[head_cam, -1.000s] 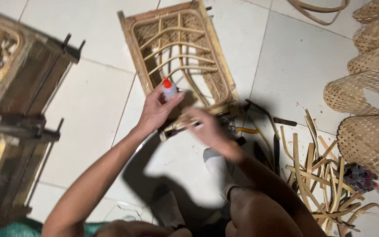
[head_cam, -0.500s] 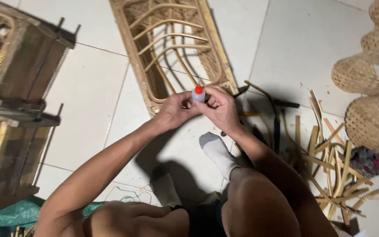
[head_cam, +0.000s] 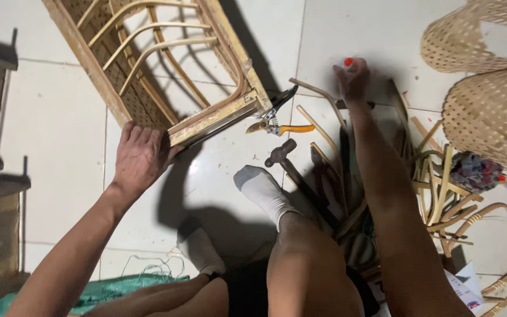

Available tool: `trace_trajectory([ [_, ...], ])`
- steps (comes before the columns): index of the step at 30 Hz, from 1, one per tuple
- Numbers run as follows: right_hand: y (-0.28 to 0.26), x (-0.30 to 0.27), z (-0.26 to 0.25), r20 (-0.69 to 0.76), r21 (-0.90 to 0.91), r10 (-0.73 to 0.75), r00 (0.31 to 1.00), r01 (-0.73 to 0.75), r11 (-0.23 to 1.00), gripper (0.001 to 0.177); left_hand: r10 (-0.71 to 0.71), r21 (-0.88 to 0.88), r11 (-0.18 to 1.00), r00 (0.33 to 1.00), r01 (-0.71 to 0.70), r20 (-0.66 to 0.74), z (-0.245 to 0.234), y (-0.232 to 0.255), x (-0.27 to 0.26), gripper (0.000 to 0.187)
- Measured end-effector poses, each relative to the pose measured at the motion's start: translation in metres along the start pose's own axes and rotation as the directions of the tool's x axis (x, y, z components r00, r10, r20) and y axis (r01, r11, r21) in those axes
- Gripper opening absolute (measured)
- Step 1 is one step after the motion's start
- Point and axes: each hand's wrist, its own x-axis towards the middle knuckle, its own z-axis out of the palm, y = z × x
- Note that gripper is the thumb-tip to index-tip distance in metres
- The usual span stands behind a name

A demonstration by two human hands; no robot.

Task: The person applies glue to the joints of a rectangular woven basket frame, presses the pieces together, and uses a hammer and knife to secure and trim the structure. The person works on multiple basket frames, moving them aside after each repair.

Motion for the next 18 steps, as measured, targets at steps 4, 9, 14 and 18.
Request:
trace_trajectory([
  [4, -0.012, -0.011, -0.003, 0.118, -0.078, 0.313, 0.942, -0.306, 0.949, 0.040, -0.010, 0.036, 0.999, 1.000, 0.009, 0.002, -0.002, 0.000, 0.001, 0.051],
  [9, -0.103, -0.101, -0.013, 0.312, 0.691, 0.066, 0.948, -0.274, 0.669, 0.039, -0.046, 0.012, 0.999, 0.999, 0.046, 0.029, 0.000, 0.003, 0.000, 0.051],
  [14, -0.132, -0.150, 0.012, 0.577, -0.306, -0.154, 0.802, 0.387, 0.870, 0.035, -0.079, 0.125, 0.991, 0.983, 0.058, 0.168, 0.007, 0.003, 0.006, 0.060],
  [18, -0.104, -0.141, 0.020, 0.781, -0.373, -0.103, 0.616, 0.591, 0.715, 0.018, -0.030, 0.080, 0.997, 0.992, 0.020, 0.124, 0.010, 0.001, 0.003, 0.061],
])
